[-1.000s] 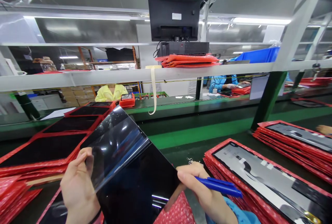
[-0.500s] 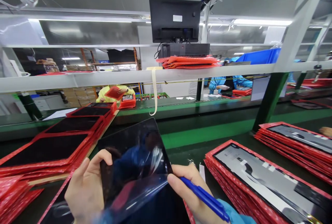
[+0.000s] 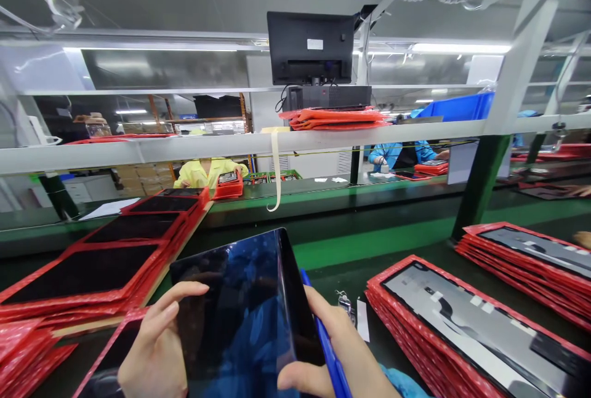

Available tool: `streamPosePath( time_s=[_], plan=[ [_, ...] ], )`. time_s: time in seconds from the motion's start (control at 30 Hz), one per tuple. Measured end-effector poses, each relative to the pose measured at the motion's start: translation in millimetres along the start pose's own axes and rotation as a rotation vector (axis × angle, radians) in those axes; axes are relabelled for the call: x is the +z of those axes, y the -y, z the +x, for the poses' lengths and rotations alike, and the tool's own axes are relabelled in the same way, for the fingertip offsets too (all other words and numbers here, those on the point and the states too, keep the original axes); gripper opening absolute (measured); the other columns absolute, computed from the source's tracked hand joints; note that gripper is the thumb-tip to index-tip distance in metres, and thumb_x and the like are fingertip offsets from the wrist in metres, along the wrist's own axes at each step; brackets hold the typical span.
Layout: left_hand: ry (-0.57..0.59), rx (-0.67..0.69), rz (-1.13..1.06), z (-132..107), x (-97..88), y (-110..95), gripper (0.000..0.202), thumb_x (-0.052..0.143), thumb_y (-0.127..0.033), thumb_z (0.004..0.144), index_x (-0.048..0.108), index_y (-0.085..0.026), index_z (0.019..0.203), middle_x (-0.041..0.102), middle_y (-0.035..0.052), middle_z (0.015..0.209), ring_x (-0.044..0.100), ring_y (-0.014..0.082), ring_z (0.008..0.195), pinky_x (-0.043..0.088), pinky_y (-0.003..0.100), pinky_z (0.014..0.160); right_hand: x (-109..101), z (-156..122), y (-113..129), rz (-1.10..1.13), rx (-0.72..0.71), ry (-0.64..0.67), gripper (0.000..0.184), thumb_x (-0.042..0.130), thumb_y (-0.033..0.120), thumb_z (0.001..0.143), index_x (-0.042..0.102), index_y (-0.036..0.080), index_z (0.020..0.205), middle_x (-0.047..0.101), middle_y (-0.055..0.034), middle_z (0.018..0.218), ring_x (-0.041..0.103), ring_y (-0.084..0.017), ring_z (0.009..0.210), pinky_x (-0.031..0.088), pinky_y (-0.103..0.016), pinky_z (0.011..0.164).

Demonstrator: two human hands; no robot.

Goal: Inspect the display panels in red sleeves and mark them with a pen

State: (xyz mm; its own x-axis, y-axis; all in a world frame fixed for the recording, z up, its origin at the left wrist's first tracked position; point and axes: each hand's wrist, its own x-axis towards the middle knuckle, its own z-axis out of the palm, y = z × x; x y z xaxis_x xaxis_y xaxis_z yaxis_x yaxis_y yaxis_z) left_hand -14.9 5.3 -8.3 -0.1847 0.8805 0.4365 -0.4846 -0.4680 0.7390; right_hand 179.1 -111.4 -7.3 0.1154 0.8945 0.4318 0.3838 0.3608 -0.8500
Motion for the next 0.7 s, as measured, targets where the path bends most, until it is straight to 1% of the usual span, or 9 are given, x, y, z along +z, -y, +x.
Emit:
streamPosePath(
  time_s=[0.03,0.1,0.17,0.23,0.3,0.4,0.5,0.57,0.7],
  plan=[
    [0.007,0.026,0.010,0.3,-0.2,0.2,0.013,0.065,-0.032,0.063,0.071,-0.024,0.055,0.075,-0.0002,0.076,0.066,0.0199,0.079,0.050,0.027,0.076,1.4,0.1,-3.7,-0.022,-0.057,-0.014,0.091,0.085,0.039,0.064,0.042,0.027,0.143,0.063,-0.0094,0.131,0.060,-0.032,0.118,0.048,-0.039,0.100],
    [-0.001,0.106,0.030,0.6,1.2,-0.3,0.013,0.065,-0.030,0.063,0.070,-0.026,0.051,0.075,-0.0004,0.073,0.067,0.0203,0.074,0.049,0.030,0.073,4.1,2.5,-12.6,-0.116,-0.282,-0.060,0.112,0.084,0.034,0.067,0.013,0.028,0.153,0.038,-0.0136,0.153,0.044,-0.034,0.134,0.043,-0.042,0.107],
    [-0.028,0.199,0.068,0.6,4.2,-2.0,0.014,0.064,-0.028,0.063,0.070,-0.027,0.051,0.075,-0.0010,0.069,0.066,0.0203,0.069,0.050,0.032,0.073,5.7,5.9,-20.7,-0.232,-0.556,-0.114,0.116,0.083,0.030,0.070,0.002,0.031,0.153,0.020,-0.0118,0.159,0.029,-0.035,0.141,0.038,-0.046,0.110],
    [-0.049,0.283,0.120,0.6,7.2,-4.0,0.014,0.066,-0.026,0.062,0.070,-0.029,0.049,0.074,-0.0027,0.065,0.066,0.0198,0.064,0.051,0.032,0.069,6.3,7.0,-24.8,-0.336,-0.726,-0.112,0.107,0.079,0.029,0.074,0.007,0.033,0.153,0.025,-0.0085,0.158,0.022,-0.035,0.143,0.031,-0.053,0.112],
    [-0.017,0.307,0.181,0.7,8.7,-5.3,0.010,0.068,-0.027,0.060,0.072,-0.029,0.050,0.073,-0.0030,0.060,0.066,0.0186,0.058,0.052,0.028,0.060,7.3,4.7,-24.2,-0.359,-0.723,-0.102,0.093,0.074,0.031,0.079,0.016,0.033,0.152,0.038,-0.0069,0.153,0.022,-0.034,0.144,0.029,-0.056,0.112],
    [0.074,0.299,0.233,0.4,6.8,-3.6,0.004,0.072,-0.030,0.056,0.075,-0.030,0.055,0.071,-0.0012,0.053,0.065,0.0162,0.048,0.051,0.021,0.047,11.5,-1.2,-20.4,-0.245,-0.638,-0.215,0.067,0.065,0.033,0.085,0.033,0.032,0.145,0.053,-0.0067,0.143,0.031,-0.032,0.142,0.044,-0.049,0.104],
    [0.112,0.326,0.258,-1.0,2.4,1.3,0.005,0.075,-0.025,0.053,0.076,-0.030,0.054,0.070,0.0012,0.051,0.064,0.0164,0.043,0.051,0.019,0.044,17.2,-2.3,-20.3,-0.123,-0.667,-0.424,0.054,0.058,0.010,0.084,0.045,0.036,0.130,0.072,-0.0024,0.116,0.049,-0.026,0.130,0.052,-0.044,0.094],
    [0.135,0.341,0.271,-3.4,0.9,4.4,0.006,0.076,-0.024,0.051,0.076,-0.029,0.053,0.070,0.0033,0.050,0.063,0.0180,0.041,0.051,0.022,0.042,19.6,-0.3,-22.1,-0.076,-0.678,-0.544,0.057,0.053,-0.003,0.080,0.050,0.037,0.119,0.077,0.0007,0.096,0.058,-0.023,0.116,0.052,-0.043,0.088],
    [0.145,0.350,0.247,-16.3,6.7,7.5,0.003,0.078,-0.030,0.055,0.076,-0.030,0.053,0.070,0.0028,0.050,0.064,0.0170,0.044,0.052,0.022,0.045,18.8,3.4,-24.1,0.001,-0.683,-0.660,0.046,0.053,-0.003,0.080,0.052,0.035,0.105,0.074,0.0007,0.077,0.060,-0.025,0.099,0.049,-0.046,0.084]
  ],
)
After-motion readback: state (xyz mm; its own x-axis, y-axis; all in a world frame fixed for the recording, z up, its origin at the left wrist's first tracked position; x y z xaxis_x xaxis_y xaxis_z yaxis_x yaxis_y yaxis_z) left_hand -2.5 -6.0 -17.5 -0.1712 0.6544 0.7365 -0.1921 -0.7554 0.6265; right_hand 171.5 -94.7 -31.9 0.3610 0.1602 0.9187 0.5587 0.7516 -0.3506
